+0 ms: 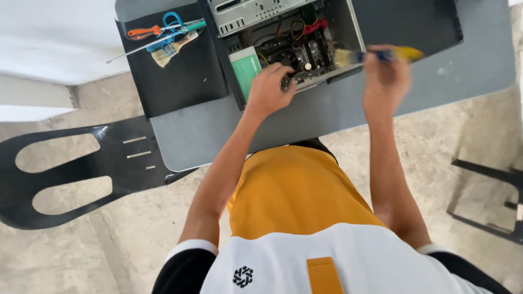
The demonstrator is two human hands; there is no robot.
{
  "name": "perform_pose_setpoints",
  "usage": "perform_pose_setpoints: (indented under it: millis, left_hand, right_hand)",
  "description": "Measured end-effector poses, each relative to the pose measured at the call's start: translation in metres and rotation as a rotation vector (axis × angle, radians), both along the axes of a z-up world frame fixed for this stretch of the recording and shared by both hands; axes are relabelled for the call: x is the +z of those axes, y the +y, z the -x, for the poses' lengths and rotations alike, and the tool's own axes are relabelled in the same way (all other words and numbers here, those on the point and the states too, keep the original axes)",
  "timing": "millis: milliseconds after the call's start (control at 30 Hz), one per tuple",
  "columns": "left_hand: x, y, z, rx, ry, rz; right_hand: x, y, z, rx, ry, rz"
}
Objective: Cleaning the internal components of a desktop computer with a brush and using a screwdriver to secure the case cover.
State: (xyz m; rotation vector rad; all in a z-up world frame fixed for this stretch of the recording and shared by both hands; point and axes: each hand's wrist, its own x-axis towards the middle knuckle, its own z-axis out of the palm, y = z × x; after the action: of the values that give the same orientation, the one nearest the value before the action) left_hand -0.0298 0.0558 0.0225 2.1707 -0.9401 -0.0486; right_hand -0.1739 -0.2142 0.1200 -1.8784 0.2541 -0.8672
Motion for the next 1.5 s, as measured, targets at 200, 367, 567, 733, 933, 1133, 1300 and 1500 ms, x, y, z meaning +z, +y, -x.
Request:
perform_pose_setpoints:
  millis: [200, 367, 567, 733, 933, 1133, 1300, 1500]
  left_hand:
    - [-0.084, -0.055, -0.026, -0.299, 0.198, -0.514]
    - [-0.108, -0.056, -0.035, -0.332, 0.203, -0.5]
    - [-0.094, -0.055, -0.035, -0.346, 0.201, -0.496]
    - [-0.085, -0.049, -0.035, -0.335, 0.211, -0.469]
    - [-0.074, -0.047, -0.036, -0.374, 0.229, -0.483]
    - [-0.076, -0.05, -0.037, -0.382, 0.265, -0.493]
    - [-0.076, -0.048, -0.037, -0.376, 0.269, -0.453]
    - [-0.081, -0.05, -0.035, -0.374, 0.271, -0.469]
  right_hand:
    - [-0.19, -0.009, 0.078, -0.617, 0.096, -0.715]
    - [-0.255, 0.061, 0.068, -0.453, 0.125, -1.278]
    - [-0.227, 0.111, 0.053, -0.216, 0.134, -1.507]
    - [-0.261, 0.105, 0.07, -0.451, 0.049, -1.563]
    - [-0.279, 0.102, 0.074, -0.335, 0.004, -1.641]
    - [-0.28, 0.097, 0.073, -0.275, 0.04, -1.648]
    - [-0.279, 0.097, 0.072, -0.196, 0.101, -1.543]
    - [-0.275, 0.091, 0.083, -0.181, 0.106, -1.515]
